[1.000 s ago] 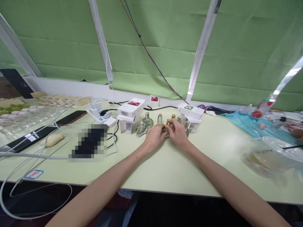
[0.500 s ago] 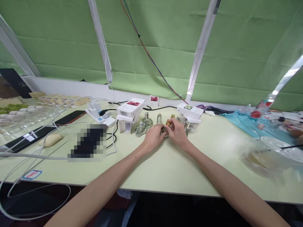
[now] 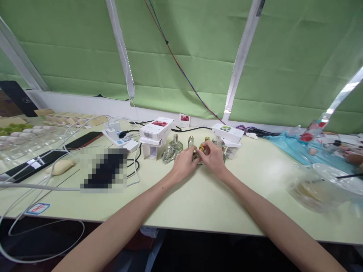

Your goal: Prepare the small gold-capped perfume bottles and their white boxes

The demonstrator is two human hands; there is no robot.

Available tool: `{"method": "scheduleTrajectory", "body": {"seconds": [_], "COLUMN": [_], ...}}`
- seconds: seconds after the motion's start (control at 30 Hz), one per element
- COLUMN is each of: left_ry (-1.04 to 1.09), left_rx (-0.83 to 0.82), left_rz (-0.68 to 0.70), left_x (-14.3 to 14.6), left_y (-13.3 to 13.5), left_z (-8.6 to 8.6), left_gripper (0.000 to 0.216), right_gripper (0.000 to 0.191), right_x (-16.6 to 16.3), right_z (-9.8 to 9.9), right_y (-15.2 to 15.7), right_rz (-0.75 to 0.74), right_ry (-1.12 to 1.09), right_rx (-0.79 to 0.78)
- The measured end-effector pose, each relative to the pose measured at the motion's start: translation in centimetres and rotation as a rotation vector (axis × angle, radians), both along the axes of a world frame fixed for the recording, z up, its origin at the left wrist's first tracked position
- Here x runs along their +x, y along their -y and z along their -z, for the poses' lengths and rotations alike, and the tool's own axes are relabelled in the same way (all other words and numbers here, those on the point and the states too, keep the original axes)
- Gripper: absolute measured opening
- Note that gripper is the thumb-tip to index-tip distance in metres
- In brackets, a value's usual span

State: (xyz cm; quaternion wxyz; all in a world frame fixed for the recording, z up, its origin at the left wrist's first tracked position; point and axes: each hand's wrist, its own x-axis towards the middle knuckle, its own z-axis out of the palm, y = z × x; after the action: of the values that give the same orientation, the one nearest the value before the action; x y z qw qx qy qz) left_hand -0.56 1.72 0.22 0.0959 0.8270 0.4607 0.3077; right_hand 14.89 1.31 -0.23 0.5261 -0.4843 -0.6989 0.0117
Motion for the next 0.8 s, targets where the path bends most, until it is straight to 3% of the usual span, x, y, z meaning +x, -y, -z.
{"method": "scheduleTrajectory", "body": {"seconds": [0.4, 0.8], "left_ry": [0.006, 0.01], "left_rx": [-0.017, -0.003], "left_rz": [-0.003, 0.013], "left_x": [0.1, 0.0], "left_y": [0.2, 0.4], "left_z": [-0.1, -0.1], "left_gripper": [0.016, 0.021], "right_gripper": [0.025, 0.018], "right_x": [-0.1, 0.0], "right_z": [0.2, 0.8], "right_y": [0.1, 0.9], "right_rz": [0.052, -0.024], "right_ry": [-0.005, 0.002], "right_rx": [0.019, 0.058]}}
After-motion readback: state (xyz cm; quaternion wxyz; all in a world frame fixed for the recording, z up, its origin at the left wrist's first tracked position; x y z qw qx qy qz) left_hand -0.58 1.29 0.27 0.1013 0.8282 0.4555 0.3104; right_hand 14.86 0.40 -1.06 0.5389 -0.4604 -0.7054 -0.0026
